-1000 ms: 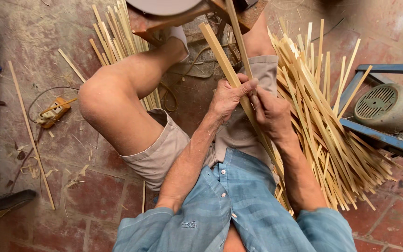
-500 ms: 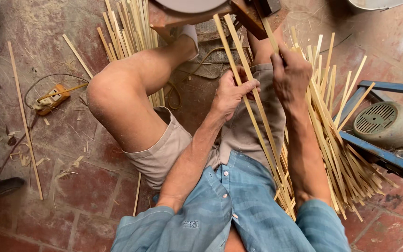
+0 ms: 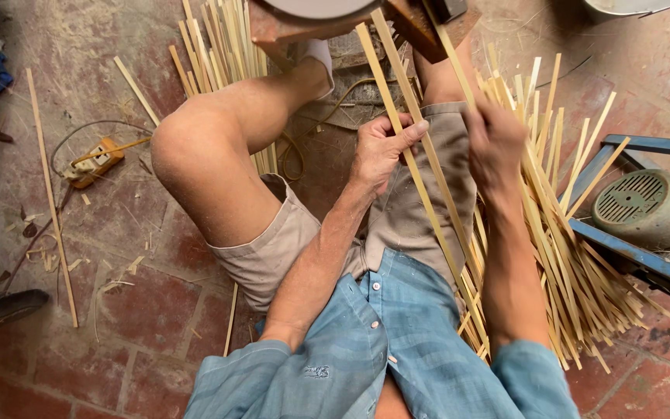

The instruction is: The person sits on the floor and repeatedly picks up bundles of thin bamboo strips, separates them by hand, and places them into a growing pile. The person handles the strips one at a time or in small groups, organizing them into a neat stack.

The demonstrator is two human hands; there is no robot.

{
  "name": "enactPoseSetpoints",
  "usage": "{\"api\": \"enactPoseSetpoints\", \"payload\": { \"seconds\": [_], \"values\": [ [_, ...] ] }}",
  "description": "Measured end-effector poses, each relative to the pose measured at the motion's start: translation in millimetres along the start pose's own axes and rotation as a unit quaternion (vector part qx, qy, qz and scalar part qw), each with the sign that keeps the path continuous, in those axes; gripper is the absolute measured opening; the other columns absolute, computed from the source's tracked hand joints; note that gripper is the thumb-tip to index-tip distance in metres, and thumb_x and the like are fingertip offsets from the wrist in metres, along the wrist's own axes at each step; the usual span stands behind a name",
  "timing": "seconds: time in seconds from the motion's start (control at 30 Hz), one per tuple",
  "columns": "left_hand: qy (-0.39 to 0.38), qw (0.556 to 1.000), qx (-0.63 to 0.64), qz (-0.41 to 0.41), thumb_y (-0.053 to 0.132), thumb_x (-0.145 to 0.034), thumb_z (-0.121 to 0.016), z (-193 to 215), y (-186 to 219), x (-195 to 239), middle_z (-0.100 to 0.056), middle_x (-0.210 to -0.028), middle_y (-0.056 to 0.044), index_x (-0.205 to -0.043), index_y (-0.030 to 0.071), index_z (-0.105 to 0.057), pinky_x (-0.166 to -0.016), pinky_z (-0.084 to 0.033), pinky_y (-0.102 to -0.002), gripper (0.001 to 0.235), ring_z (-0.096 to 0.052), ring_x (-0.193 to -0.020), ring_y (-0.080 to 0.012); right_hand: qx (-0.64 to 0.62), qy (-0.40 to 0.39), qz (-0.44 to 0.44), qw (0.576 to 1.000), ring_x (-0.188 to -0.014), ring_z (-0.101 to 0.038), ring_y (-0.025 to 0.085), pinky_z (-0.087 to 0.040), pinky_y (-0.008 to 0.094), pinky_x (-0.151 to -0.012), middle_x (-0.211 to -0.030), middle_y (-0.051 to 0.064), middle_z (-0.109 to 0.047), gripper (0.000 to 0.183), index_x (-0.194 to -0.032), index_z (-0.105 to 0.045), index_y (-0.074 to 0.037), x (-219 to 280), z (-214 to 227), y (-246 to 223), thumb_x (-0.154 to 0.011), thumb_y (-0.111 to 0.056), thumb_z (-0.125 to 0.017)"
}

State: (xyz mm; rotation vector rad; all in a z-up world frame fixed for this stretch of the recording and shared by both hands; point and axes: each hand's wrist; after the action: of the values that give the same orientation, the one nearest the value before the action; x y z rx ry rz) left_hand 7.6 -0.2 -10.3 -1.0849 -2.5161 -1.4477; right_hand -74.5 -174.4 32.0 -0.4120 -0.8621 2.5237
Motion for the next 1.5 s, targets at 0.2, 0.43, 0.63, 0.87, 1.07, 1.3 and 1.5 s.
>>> {"api": "enactPoseSetpoints", "payload": {
  "seconds": [0.2,0.43,0.63,0.87,1.07,1.3,1.5],
  "values": [
    [0.004,0.998,-0.015,0.055,0.014,-0.089,-0.083,-2.4,-6.0,8.7,-0.067,-0.072,0.002,-0.094,0.001,-0.076,-0.043,-0.036,-0.019,0.016,-0.049,-0.052,-0.0021,0.247,0.099,0.136,0.954,-0.089,-0.069,0.034,-0.054,0.041,-0.078,-0.1,0.022,-0.071,0.031,-0.117,-0.066,0.0,103.6,73.4,-4.5,-0.096,-0.021,-0.075],
    [-0.007,0.996,-0.051,0.066,0.016,-0.094,-0.074,-9.2,9.3,2.3,-0.076,-0.083,-0.005,-0.11,-0.001,-0.073,-0.044,-0.042,-0.018,0.023,-0.058,-0.057,-0.0039,-0.093,0.027,0.067,0.993,-0.079,-0.071,0.027,-0.054,0.037,-0.071,-0.094,0.015,-0.07,0.022,-0.128,-0.068,-0.001,69.6,7.9,-21.1,-0.107,-0.007,-0.064],
    [-0.036,0.994,-0.046,0.095,0.012,-0.096,-0.066,-0.7,1.1,1.6,-0.069,-0.088,-0.002,-0.124,0.003,-0.063,-0.056,-0.057,-0.022,0.03,-0.066,-0.069,-0.0073,0.093,0.04,0.054,0.993,-0.068,-0.062,0.03,-0.045,0.041,-0.059,-0.081,0.017,-0.065,0.021,-0.12,-0.073,0.001,51.2,20.2,-4.1,-0.103,-0.012,-0.071],
    [-0.047,0.998,0.011,0.042,0.005,-0.095,-0.074,0.2,-4.9,3.0,-0.07,-0.088,-0.004,-0.111,-0.004,-0.07,-0.068,-0.06,-0.026,0.019,-0.067,-0.074,-0.0117,0.079,0.051,0.095,0.991,-0.065,-0.062,0.031,-0.045,0.044,-0.06,-0.076,0.017,-0.065,0.016,-0.1,-0.074,0.0,-44.7,-27.8,-18.6,-0.104,-0.015,-0.075],
    [-0.056,0.997,0.024,0.048,0.007,-0.095,-0.076,0.7,-1.6,5.4,-0.069,-0.087,-0.004,-0.109,-0.004,-0.072,-0.067,-0.061,-0.027,0.018,-0.066,-0.075,-0.0104,0.11,0.075,0.085,0.987,-0.061,-0.058,0.023,-0.044,0.039,-0.055,-0.071,0.011,-0.063,0.027,-0.086,-0.069,-0.003,-63.4,-48.2,-12.4,-0.105,-0.019,-0.078],
    [-0.053,0.998,0.018,0.033,0.009,-0.094,-0.077,-4.2,2.5,7.4,-0.072,-0.09,-0.006,-0.109,-0.002,-0.074,-0.07,-0.063,-0.028,0.019,-0.069,-0.077,-0.012,0.151,0.119,0.083,0.978,-0.049,-0.047,0.01,-0.036,0.029,-0.042,-0.061,0.0,-0.06,0.038,-0.076,-0.066,-0.01,-78.4,-81.9,12.1,-0.103,-0.031,-0.081],
    [-0.005,0.999,-0.015,0.047,0.014,-0.091,-0.077,-5.9,7.9,17.7,-0.071,-0.078,-0.003,-0.1,0.001,-0.074,-0.056,-0.059,-0.025,0.016,-0.069,-0.065,-0.0101,0.028,0.047,0.014,0.998,-0.056,-0.049,0.019,-0.038,0.036,-0.053,-0.064,0.008,-0.056,0.048,-0.076,-0.065,-0.001,-6.8,-3.0,-2.2,-0.107,-0.032,-0.084]
  ]
}}
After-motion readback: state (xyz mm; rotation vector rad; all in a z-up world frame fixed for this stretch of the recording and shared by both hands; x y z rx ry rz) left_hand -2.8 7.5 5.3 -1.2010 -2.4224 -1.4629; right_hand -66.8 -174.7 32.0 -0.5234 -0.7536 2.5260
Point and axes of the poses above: each hand's wrist, its own x-axis away from the middle knuckle, its own z-axis out of the back of the hand, y = z × x
